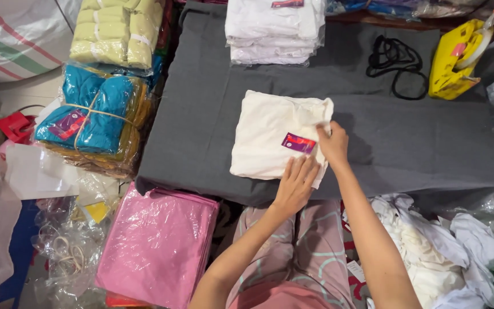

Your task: Folding white garments and placing them into clear plastic bags for packaging.

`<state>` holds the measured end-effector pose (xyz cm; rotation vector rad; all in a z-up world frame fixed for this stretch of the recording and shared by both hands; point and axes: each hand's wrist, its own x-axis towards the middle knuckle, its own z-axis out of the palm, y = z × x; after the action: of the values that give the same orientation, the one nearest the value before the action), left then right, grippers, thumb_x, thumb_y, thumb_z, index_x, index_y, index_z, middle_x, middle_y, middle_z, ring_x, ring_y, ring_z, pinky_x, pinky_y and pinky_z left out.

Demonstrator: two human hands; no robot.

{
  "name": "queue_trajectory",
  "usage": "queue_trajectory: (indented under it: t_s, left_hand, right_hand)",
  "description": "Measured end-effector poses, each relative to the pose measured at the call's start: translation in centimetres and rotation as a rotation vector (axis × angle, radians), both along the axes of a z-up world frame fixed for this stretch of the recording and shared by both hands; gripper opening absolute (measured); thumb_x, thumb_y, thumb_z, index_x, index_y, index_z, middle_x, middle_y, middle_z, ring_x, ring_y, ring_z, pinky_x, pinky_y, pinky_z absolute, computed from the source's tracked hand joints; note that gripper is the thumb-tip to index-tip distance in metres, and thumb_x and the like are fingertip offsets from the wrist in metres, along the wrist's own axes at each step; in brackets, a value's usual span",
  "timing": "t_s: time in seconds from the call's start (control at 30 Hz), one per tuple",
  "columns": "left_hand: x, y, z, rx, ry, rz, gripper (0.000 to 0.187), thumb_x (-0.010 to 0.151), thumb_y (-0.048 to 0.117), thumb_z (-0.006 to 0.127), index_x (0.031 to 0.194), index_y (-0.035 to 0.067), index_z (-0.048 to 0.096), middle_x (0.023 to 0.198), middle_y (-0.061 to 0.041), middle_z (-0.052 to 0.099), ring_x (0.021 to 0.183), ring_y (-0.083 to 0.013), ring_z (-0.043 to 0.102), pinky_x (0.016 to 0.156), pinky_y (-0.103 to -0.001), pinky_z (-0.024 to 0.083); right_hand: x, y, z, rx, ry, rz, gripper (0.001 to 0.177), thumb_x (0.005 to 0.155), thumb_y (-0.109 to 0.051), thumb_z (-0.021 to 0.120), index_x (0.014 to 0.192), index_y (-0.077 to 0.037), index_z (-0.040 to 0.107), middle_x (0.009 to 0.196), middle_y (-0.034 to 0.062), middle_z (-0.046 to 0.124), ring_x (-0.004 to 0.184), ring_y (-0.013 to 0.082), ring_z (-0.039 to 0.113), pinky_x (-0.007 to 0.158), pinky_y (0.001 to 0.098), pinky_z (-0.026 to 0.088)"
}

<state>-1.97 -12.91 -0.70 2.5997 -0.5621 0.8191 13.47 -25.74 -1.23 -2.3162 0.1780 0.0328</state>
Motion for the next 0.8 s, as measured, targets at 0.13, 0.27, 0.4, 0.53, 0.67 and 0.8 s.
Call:
queue_trajectory:
  t_s: [0.13,0.27,0.4,0.53,0.67,0.8]
  left_hand:
    - [-0.2,-0.2,-0.9,0.054,-0.013,0.092,0.084,0.079,0.008,0.078,0.156,0.011,0.043,0.147,-0.021,0.050,0.139,-0.0371,0.048,0.122,-0.056,0.032]
    - [0.6,-1.1,-2.9,0.122,-0.088,0.238,0.079,0.082,0.007,0.075,0.155,0.008,0.042,0.146,-0.017,0.053,0.134,-0.0303,0.051,0.116,-0.049,0.036]
    - [1.1,-1.6,-4.9,0.225,-0.195,0.374,0.071,0.088,0.010,0.070,0.154,0.017,0.044,0.152,-0.008,0.051,0.134,-0.0228,0.048,0.112,-0.046,0.029]
    - [1.6,-1.5,-5.0,0.192,-0.264,0.395,0.060,0.093,0.010,0.064,0.150,0.020,0.049,0.151,-0.004,0.055,0.131,-0.0203,0.050,0.107,-0.046,0.029]
    - [1.8,-1.4,-5.5,0.182,-0.273,0.395,0.059,0.095,0.007,0.062,0.151,0.019,0.048,0.154,-0.004,0.052,0.131,-0.0203,0.049,0.107,-0.044,0.025]
    - [2.6,-1.2,-5.2,0.164,-0.296,0.378,0.048,0.099,0.009,0.059,0.145,0.022,0.053,0.151,-0.002,0.056,0.134,-0.0200,0.051,0.111,-0.047,0.021]
  right_hand:
    - [0.1,-0.5,-1.2,0.104,-0.090,-0.146,0.056,0.104,-0.055,0.064,0.071,-0.011,0.067,0.068,0.0096,0.068,0.076,0.0319,0.071,0.070,0.0420,0.054]
    - [0.9,0.3,0.4,-0.013,-0.049,-0.123,0.064,0.108,-0.057,0.052,0.073,-0.007,0.069,0.074,0.0176,0.072,0.086,0.0426,0.073,0.075,0.0495,0.054]
    - [1.0,1.6,4.1,-0.083,-0.015,-0.078,0.058,0.101,-0.059,0.056,0.101,-0.003,0.070,0.099,0.0255,0.073,0.104,0.0472,0.069,0.090,0.0553,0.053]
    - [1.4,2.6,6.7,-0.127,-0.107,0.170,0.055,0.087,-0.044,0.080,0.122,-0.005,0.064,0.112,0.0244,0.071,0.110,0.0457,0.067,0.093,0.0531,0.054]
    - [3.3,1.5,2.1,0.256,-0.205,0.098,0.039,0.103,-0.040,0.068,0.092,-0.002,0.069,0.079,0.0160,0.068,0.083,0.0251,0.065,0.075,0.0415,0.050]
    - [4.1,0.3,-0.2,-0.175,-0.173,0.023,0.050,0.110,-0.049,0.051,0.104,-0.001,0.063,0.096,0.0261,0.069,0.097,0.0466,0.069,0.083,0.0535,0.054]
